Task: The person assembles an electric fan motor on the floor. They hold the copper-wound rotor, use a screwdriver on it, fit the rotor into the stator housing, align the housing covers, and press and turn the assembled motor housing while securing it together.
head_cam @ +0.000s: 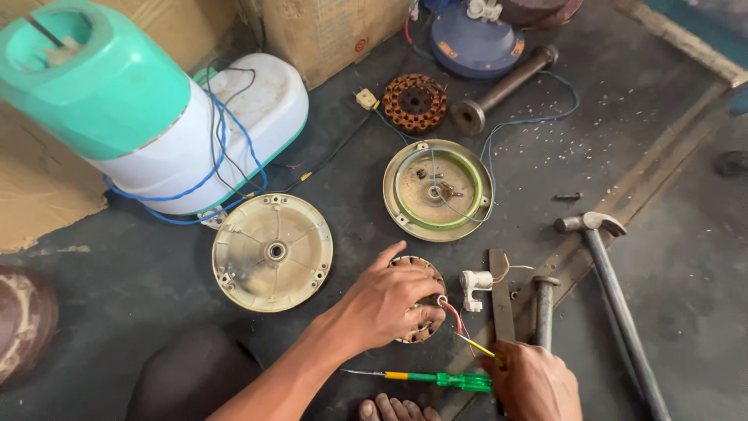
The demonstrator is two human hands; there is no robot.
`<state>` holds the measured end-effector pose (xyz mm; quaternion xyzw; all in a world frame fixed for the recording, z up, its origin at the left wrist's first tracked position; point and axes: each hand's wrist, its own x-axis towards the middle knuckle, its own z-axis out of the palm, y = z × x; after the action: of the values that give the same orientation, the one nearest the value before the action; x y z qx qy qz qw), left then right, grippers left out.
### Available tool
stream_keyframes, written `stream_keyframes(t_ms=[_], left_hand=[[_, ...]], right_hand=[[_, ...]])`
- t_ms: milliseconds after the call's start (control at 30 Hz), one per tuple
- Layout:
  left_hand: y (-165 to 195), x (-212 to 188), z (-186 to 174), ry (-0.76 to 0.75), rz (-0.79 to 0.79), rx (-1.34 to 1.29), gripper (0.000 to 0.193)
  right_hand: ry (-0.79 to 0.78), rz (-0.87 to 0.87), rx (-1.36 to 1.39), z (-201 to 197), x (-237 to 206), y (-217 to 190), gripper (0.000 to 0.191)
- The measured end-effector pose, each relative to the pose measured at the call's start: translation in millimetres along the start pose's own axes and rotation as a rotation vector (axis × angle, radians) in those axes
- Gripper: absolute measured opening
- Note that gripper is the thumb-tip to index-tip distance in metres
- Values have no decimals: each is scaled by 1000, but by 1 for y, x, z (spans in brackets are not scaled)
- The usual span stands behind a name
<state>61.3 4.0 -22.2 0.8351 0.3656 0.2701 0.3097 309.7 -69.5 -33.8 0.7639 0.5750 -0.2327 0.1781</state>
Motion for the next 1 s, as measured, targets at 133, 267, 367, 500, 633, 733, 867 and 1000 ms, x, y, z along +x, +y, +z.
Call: stream_keyframes(t_ms=[133, 267, 367, 500, 633, 733, 867, 1000], left_hand=[[-3, 2, -3, -40, -97, 38, 13], [-10, -8, -16, 245, -193, -34, 13], [-18, -7, -25, 416, -403, -109, 15], [-38, 2, -36, 579, -545, -317, 18], [-51, 4, -33, 589, -835, -841, 22], [-52, 7, -17, 575, -928, -1074, 25], [-48, 9, 5, 513, -1093, -1003, 28], [-56, 9, 8, 513, -1119, -955, 29]], right_hand=[[0, -74, 20, 2, -10, -18, 44], [21, -82, 120, 17, -6, -32, 37], [2, -101, 256, 24, 2, -34, 36], [-2, -155, 575, 26, 11, -34, 41], [-25, -143, 947, 23, 15, -36, 38], [101, -195, 1050, 18, 10, -38, 38], [140, -141, 1041, 8, 2, -41, 35], [162, -185, 948, 0, -9, -48, 35]])
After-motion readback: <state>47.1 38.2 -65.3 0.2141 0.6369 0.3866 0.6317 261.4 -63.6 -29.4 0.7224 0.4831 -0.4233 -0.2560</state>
